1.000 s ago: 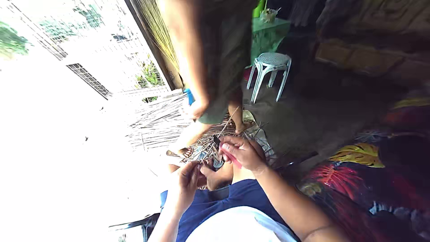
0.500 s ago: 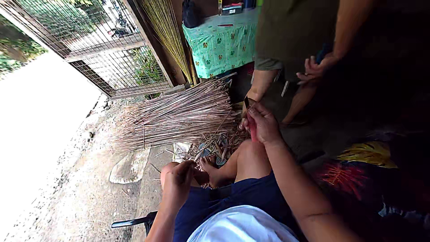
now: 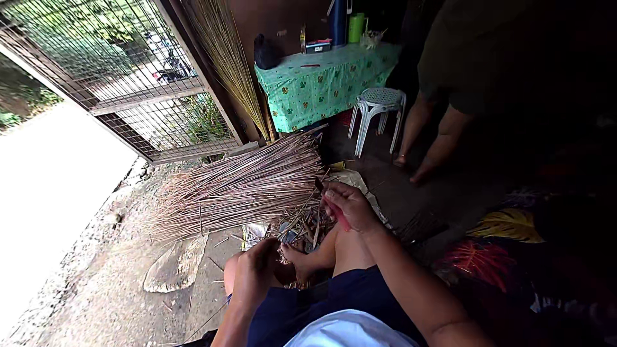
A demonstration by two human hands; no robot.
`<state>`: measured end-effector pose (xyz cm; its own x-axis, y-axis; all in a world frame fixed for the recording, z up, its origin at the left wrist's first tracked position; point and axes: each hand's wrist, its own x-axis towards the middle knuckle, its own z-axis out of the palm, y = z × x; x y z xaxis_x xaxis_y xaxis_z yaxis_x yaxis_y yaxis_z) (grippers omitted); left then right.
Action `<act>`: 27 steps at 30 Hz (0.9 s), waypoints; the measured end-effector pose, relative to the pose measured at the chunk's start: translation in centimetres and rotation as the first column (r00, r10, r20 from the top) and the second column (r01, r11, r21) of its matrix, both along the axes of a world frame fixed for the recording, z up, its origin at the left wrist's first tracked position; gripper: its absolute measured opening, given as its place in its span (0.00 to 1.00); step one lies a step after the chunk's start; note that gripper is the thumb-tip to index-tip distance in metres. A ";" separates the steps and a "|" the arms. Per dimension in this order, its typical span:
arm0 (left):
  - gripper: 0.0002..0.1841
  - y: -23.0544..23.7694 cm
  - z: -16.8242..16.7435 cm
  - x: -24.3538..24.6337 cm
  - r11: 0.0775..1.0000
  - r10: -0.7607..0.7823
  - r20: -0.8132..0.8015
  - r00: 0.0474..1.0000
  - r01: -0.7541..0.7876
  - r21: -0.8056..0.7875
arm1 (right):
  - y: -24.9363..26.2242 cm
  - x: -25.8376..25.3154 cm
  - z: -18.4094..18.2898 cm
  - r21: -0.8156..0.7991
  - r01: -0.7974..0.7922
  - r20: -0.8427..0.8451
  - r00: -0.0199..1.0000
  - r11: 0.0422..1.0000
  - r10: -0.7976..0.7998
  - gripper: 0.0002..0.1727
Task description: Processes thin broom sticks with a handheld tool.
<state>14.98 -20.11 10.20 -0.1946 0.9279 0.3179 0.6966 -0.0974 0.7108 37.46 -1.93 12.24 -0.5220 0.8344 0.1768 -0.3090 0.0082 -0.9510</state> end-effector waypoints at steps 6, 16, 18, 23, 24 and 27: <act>0.12 -0.1 0.5 0.2 1.000 -0.023 -0.015 1.000 0.023 -0.001 | 2.1 1.9 1.1 0.018 0.128 -0.067 0.990 0.992 -0.126 0.16; 0.13 0.6 0.3 0.2 0.999 0.031 -0.066 0.997 -0.033 -0.035 | -0.3 2.2 -0.2 0.032 0.026 -0.020 0.999 0.999 -0.025 0.23; 0.13 1.2 0.6 1.1 0.999 -0.005 -0.072 0.997 0.002 -0.041 | -2.2 0.6 -1.1 0.006 -0.091 -0.065 0.994 0.996 0.092 0.22; 0.13 1.1 0.1 0.9 0.999 -0.011 -0.120 0.993 0.005 -0.054 | -1.8 0.2 -1.1 -0.026 -0.006 -0.181 0.984 1.000 0.002 0.12; 0.13 0.8 0.0 0.4 0.999 0.000 -0.128 0.992 -0.007 -0.054 | -1.2 0.7 -0.5 -0.032 0.051 -0.180 0.982 0.998 -0.056 0.12; 0.12 -0.1 -0.3 -1.3 0.998 0.051 -0.147 0.988 -0.054 -0.016 | 0.8 2.4 1.3 -0.013 0.193 -0.186 0.964 0.981 -0.192 0.14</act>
<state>13.69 -20.17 9.87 -0.1955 0.9242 0.3280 0.7973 -0.0450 0.6020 39.89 -1.10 13.58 -0.3091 0.9149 0.2594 -0.4719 0.0893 -0.8771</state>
